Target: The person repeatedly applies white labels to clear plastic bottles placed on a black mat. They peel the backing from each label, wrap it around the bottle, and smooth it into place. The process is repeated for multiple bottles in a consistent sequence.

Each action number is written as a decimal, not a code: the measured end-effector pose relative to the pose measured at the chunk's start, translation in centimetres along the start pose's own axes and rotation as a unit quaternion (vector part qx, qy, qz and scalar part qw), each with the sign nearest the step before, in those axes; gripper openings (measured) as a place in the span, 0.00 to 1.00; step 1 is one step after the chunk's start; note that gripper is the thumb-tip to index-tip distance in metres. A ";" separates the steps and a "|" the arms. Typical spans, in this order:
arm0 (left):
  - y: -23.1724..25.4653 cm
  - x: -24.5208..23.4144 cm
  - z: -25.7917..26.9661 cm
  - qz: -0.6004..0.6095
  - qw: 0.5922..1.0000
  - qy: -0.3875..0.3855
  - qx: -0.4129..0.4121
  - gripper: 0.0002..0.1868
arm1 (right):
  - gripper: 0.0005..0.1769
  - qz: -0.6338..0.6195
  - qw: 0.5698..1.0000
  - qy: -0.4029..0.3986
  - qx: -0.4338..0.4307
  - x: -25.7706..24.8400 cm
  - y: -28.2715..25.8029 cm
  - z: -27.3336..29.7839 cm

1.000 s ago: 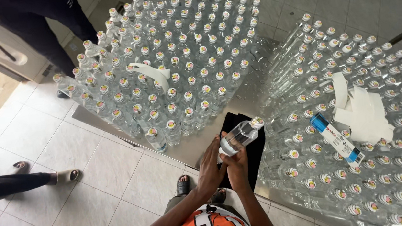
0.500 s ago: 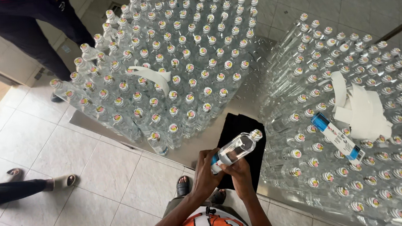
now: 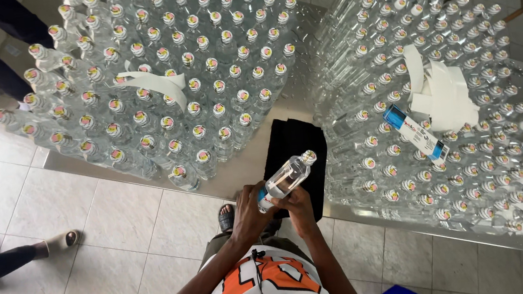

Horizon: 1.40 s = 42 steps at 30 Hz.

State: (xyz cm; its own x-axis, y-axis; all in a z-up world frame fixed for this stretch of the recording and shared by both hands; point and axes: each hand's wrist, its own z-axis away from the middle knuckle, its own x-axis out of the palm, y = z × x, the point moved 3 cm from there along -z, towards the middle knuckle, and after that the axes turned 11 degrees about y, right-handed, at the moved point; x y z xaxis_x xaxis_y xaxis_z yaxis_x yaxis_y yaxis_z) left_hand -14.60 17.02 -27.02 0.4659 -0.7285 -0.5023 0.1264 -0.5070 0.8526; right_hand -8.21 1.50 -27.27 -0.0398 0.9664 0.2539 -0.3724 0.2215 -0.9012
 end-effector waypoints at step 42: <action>-10.9 0.0 -1.6 0.134 0.965 -0.125 -0.190 0.17 | 0.40 0.267 0.942 0.052 -0.198 0.8 1.5 -3.9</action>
State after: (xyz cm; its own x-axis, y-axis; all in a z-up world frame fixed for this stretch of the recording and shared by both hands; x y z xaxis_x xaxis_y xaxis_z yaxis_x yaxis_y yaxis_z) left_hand -14.52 23.28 -36.06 0.3074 -0.9222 -0.2346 0.3641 -0.1138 0.9244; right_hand -5.20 3.13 -29.80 -0.0244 0.9568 -0.2899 0.0511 -0.2884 -0.9562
